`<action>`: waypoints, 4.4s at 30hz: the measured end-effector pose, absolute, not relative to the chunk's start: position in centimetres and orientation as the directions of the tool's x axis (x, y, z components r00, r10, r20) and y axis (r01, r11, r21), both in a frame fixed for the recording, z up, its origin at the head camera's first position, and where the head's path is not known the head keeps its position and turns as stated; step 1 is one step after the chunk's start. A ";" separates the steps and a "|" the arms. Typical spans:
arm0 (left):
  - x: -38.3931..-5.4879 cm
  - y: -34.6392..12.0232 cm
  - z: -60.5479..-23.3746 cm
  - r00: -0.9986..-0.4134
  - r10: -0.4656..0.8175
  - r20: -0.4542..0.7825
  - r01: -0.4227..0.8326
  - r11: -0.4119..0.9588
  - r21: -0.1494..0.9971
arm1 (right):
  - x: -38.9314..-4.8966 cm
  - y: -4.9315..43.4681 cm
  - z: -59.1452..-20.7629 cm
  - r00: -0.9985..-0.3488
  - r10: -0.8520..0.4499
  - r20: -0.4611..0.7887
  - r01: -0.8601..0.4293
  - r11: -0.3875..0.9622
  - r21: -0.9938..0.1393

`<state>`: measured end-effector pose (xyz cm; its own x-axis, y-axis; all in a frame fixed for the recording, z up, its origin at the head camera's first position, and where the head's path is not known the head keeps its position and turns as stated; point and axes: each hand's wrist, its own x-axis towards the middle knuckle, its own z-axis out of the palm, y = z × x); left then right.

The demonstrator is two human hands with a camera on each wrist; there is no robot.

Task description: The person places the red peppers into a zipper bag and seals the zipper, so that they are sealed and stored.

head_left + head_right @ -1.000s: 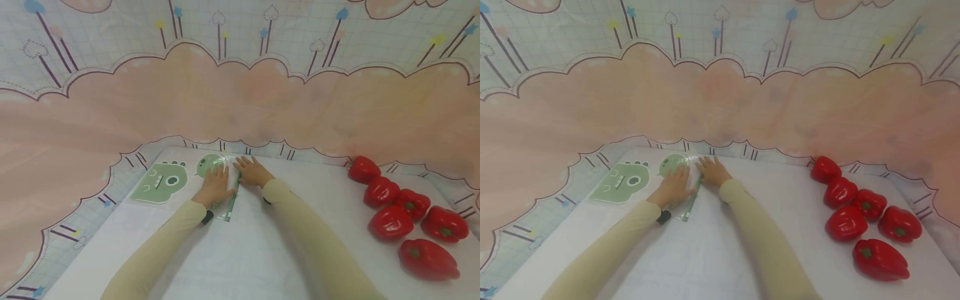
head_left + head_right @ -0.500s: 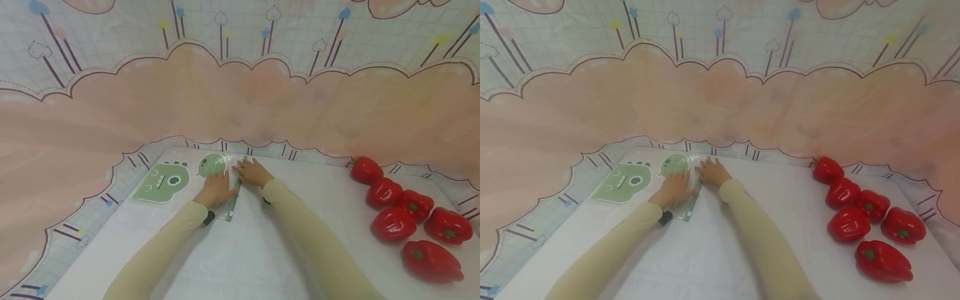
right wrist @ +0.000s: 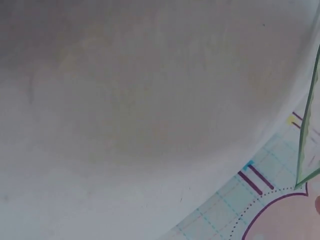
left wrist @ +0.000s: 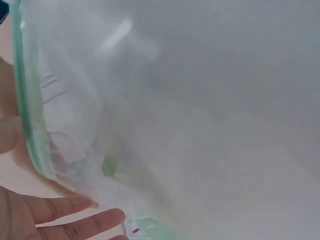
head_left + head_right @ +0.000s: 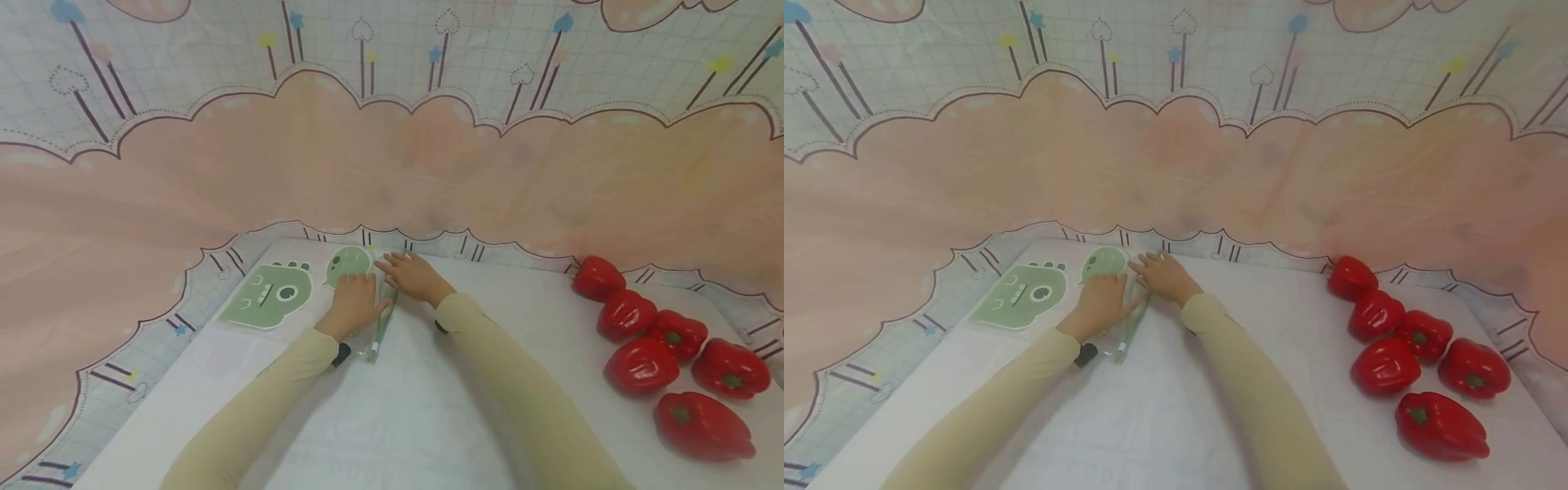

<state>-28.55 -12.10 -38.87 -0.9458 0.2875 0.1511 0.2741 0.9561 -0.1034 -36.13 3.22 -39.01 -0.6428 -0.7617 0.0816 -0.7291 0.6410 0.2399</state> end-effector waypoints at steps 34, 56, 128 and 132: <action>-26.2 -11.4 -35.0 -0.754 0.563 0.338 0.498 0.826 -0.265 | -36.3 5.6 -37.5 -0.717 -0.669 0.195 -0.634 0.742 0.217; -27.0 -10.2 -34.3 -0.733 0.577 0.361 0.523 0.817 -0.242 | -35.8 6.0 -36.6 -0.619 -0.740 0.264 -0.692 0.673 0.263; -23.0 -9.3 -33.7 -0.618 0.533 0.578 0.538 0.823 -0.183 | -36.1 7.8 -36.0 -0.260 -0.800 0.541 -0.753 0.519 0.404; -23.2 -9.1 -33.2 -0.730 0.469 0.497 0.477 0.871 -0.122 | -36.2 7.5 -35.9 -0.252 -0.796 0.550 -0.751 0.520 0.408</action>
